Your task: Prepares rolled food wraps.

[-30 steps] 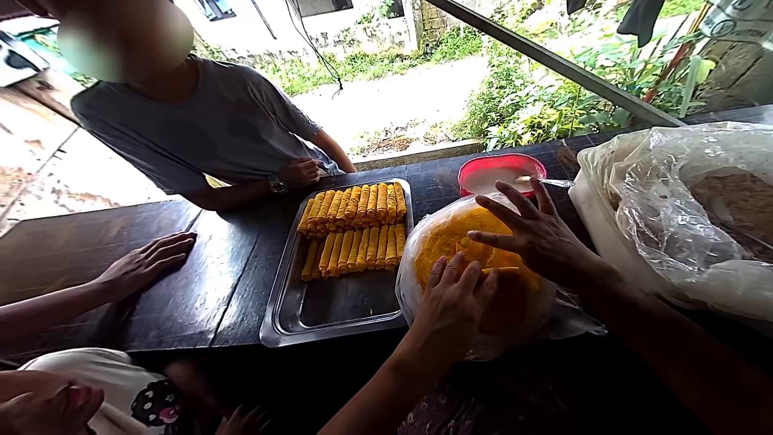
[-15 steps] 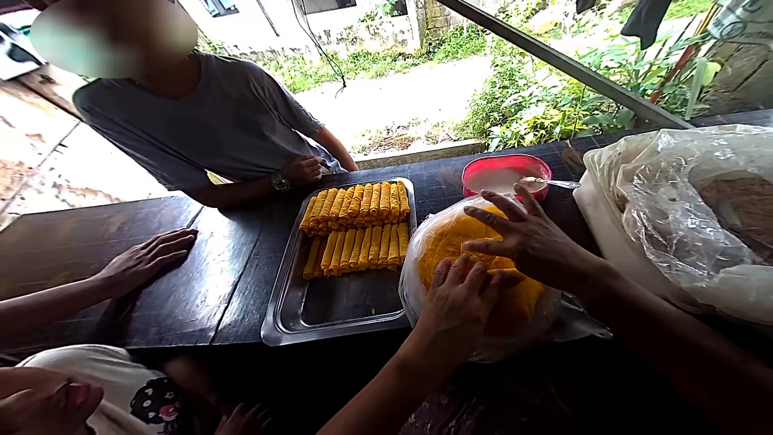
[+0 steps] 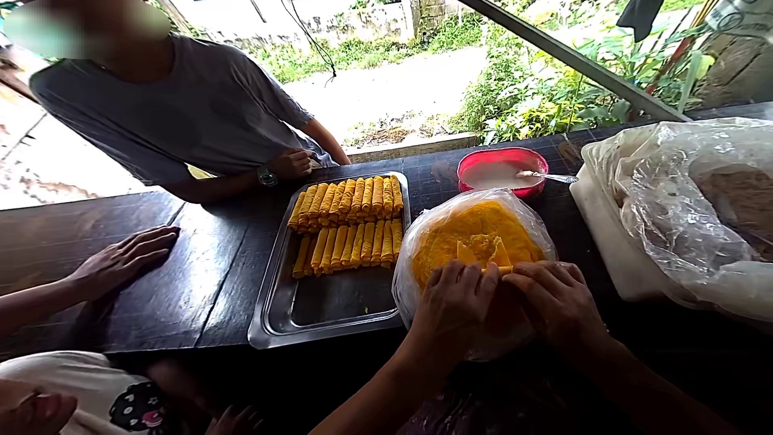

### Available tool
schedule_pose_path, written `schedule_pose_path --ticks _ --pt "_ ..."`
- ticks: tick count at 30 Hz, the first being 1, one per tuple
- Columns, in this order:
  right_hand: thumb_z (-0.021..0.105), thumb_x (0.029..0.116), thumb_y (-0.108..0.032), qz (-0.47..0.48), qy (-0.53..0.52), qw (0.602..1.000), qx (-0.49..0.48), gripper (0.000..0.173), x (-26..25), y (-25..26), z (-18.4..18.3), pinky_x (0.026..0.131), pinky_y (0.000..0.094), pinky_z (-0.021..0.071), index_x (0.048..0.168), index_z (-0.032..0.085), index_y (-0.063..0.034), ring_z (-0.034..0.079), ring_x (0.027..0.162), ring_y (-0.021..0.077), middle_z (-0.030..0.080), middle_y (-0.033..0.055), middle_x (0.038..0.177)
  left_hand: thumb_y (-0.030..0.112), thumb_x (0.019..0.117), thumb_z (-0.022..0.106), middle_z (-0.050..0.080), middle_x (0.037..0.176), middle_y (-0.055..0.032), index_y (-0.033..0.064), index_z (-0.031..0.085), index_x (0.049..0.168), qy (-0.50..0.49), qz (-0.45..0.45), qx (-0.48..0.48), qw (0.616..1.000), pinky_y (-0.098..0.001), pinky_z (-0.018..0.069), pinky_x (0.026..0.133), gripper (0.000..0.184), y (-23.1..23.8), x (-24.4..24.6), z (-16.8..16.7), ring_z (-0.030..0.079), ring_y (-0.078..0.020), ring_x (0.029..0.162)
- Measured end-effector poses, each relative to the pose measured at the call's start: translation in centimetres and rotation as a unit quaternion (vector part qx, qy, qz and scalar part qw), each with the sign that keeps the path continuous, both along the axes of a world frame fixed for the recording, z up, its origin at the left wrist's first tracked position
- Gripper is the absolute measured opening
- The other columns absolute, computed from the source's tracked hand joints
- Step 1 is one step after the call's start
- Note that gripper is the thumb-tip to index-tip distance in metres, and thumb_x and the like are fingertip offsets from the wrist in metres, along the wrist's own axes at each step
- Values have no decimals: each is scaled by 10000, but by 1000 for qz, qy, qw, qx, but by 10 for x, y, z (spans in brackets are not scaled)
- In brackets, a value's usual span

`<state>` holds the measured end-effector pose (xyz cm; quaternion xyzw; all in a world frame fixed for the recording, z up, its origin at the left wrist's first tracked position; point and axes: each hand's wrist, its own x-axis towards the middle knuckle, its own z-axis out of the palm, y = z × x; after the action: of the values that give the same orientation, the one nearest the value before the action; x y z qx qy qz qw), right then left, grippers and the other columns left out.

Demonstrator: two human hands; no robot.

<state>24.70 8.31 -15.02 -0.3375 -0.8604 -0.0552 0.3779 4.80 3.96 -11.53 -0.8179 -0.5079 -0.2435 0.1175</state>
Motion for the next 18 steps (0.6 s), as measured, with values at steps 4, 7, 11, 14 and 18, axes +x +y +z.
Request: schedule_pose_path --ticks 4,7,11,14,18 --pt "545 1013 -152 1 38 999 -19 221 -7 15 4 791 373 483 972 762 -149 676 919 218 756 43 1005 15 984 541 725 974 -113 51 711 986 -29 -14 -29 999 -399 572 793 173 15 -10 9 714 -278 920" --pt "553 992 -143 11 56 996 -69 229 -11 27 9 784 387 513 951 779 -134 688 921 227 760 46 995 67 998 559 717 982 -97 72 738 962 -50 -11 -53 997 -412 558 809 182 27 -18 8 699 -266 950" --pt "592 945 -94 24 80 984 -157 214 -13 45 11 846 394 527 944 800 -141 657 931 216 733 31 985 95 985 600 694 943 -70 99 750 940 -42 10 -54 998 -396 528 762 157 41 -22 6 673 -247 929" --pt "616 950 -113 20 76 983 -167 192 -15 53 13 836 386 525 927 804 -145 648 941 217 718 32 973 108 976 630 668 887 -83 79 731 949 -36 16 -32 999 -397 514 713 108 47 -21 5 662 -264 872" --pt "600 953 -101 26 69 990 -118 180 -15 44 14 828 388 542 960 777 -130 666 932 223 728 42 990 3 936 604 672 846 -71 87 746 924 -17 6 -9 1000 -377 510 706 166 40 -20 7 654 -250 835"
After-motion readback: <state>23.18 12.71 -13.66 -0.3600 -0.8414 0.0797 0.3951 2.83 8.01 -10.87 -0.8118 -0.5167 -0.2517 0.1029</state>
